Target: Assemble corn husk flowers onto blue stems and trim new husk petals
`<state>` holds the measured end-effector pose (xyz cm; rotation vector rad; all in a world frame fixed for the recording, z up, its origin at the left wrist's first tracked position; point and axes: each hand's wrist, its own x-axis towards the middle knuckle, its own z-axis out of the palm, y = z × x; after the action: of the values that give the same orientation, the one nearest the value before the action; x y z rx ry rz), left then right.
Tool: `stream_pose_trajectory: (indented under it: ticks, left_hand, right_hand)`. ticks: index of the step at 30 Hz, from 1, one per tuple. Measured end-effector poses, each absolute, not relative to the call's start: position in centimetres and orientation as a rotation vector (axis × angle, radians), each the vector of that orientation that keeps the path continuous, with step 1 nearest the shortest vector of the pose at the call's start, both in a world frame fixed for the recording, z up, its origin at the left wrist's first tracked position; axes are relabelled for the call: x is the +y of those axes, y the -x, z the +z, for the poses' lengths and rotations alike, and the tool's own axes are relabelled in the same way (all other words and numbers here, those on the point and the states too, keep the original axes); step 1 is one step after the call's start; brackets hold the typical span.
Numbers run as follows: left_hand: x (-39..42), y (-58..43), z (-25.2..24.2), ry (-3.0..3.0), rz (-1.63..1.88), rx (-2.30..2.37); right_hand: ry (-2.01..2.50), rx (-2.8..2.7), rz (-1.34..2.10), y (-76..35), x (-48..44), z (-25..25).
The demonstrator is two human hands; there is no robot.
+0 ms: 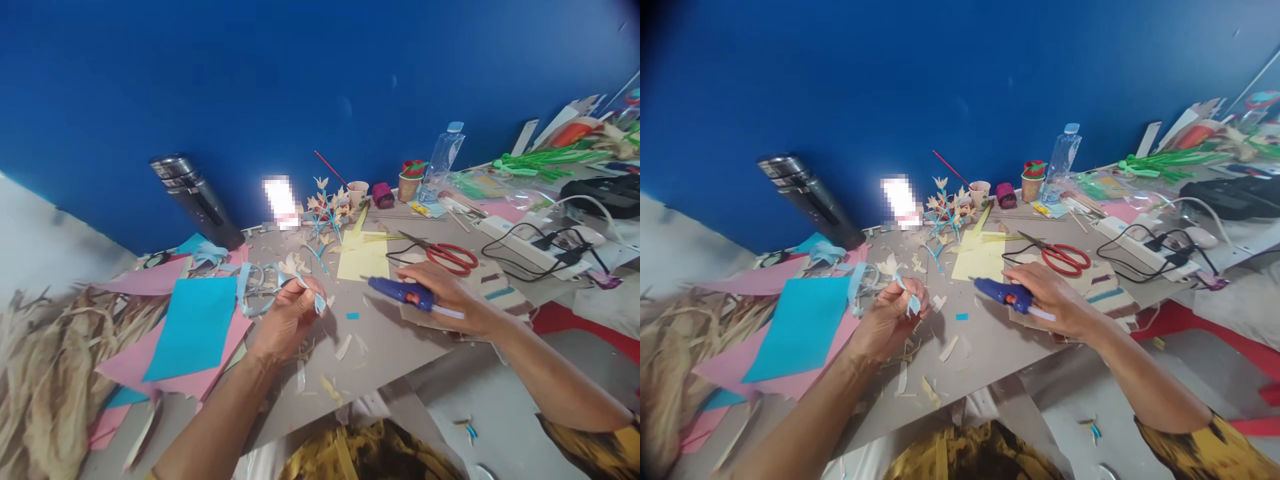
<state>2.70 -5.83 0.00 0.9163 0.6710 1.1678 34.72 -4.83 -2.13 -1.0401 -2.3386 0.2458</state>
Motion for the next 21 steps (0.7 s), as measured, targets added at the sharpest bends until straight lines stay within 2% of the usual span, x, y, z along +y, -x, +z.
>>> stream_pose_trajectory:
  ticks: [10,21]
  left_hand:
    - [-6.2,-3.3,0.1,-1.062,1.287,0.848]
    - [-6.3,-2.9,-0.7,-1.165,1.329,0.889]
  right_hand:
    - [0.757,-2.376,0.337,-30.5,-7.0,1.8]
    - [0.875,-2.489,0.145,-29.0,-7.4,2.2]
